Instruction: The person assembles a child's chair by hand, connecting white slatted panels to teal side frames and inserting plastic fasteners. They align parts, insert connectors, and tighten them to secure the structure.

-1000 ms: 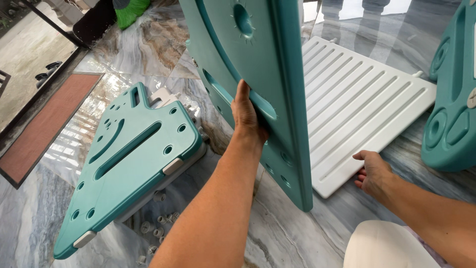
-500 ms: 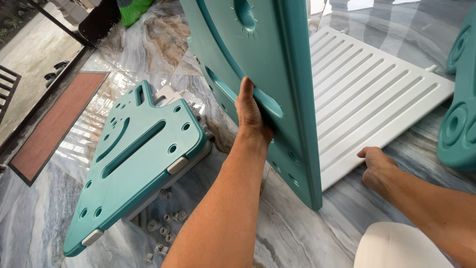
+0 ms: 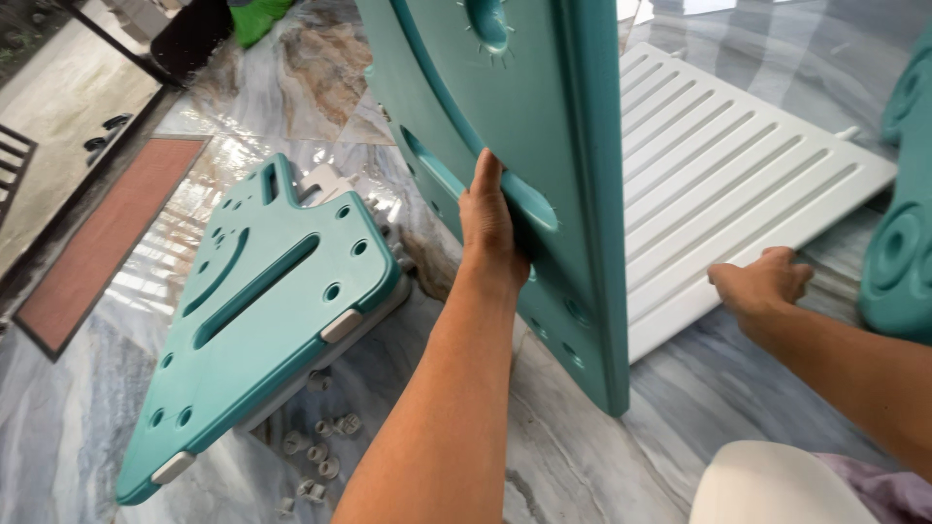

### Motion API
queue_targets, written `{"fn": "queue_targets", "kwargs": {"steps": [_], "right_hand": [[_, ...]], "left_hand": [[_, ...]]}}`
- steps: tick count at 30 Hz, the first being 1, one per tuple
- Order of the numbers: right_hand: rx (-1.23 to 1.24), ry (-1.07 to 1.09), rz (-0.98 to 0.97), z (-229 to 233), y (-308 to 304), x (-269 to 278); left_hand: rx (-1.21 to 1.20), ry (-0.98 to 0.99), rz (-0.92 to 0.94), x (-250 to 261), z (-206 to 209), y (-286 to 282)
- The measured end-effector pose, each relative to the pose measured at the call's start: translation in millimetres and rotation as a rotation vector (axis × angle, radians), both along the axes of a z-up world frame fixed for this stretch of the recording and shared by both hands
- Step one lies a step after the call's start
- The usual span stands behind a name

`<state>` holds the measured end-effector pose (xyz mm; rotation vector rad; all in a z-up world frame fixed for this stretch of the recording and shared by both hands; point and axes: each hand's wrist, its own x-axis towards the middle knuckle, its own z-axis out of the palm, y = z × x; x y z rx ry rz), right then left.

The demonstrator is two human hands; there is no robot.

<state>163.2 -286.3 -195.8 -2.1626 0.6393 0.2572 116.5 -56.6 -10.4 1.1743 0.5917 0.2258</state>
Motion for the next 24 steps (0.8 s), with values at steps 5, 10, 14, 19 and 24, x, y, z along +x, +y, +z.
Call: {"fn": "queue_targets", "kwargs": {"steps": [5, 10, 14, 19, 24], "right_hand": [[0.468, -0.112, 0.355, 46.3, 28.7, -41.8], [0.963, -0.456, 0.564, 115.5, 46.4, -120.5], [0.692, -0.647, 0.638, 156.1, 55.3, -146.1], [0.362, -0.555, 0.649, 177.0, 71.0, -158.9], [0.280, -0.365, 0.657, 183.0, 87.2, -178.6]], "left_hand": [[0.033, 0.064, 0.095, 5.3, 2.2, -9.2], [0.009, 0.040, 0.092, 0.4, 4.5, -7.9], [0.038, 0.050, 0.056, -14.1, 10.2, -1.6], [0.146, 0.143, 0.110, -46.1, 20.2, -2.4], [0.105, -0.259, 0.140, -99.9, 45.8, -14.5]]}}
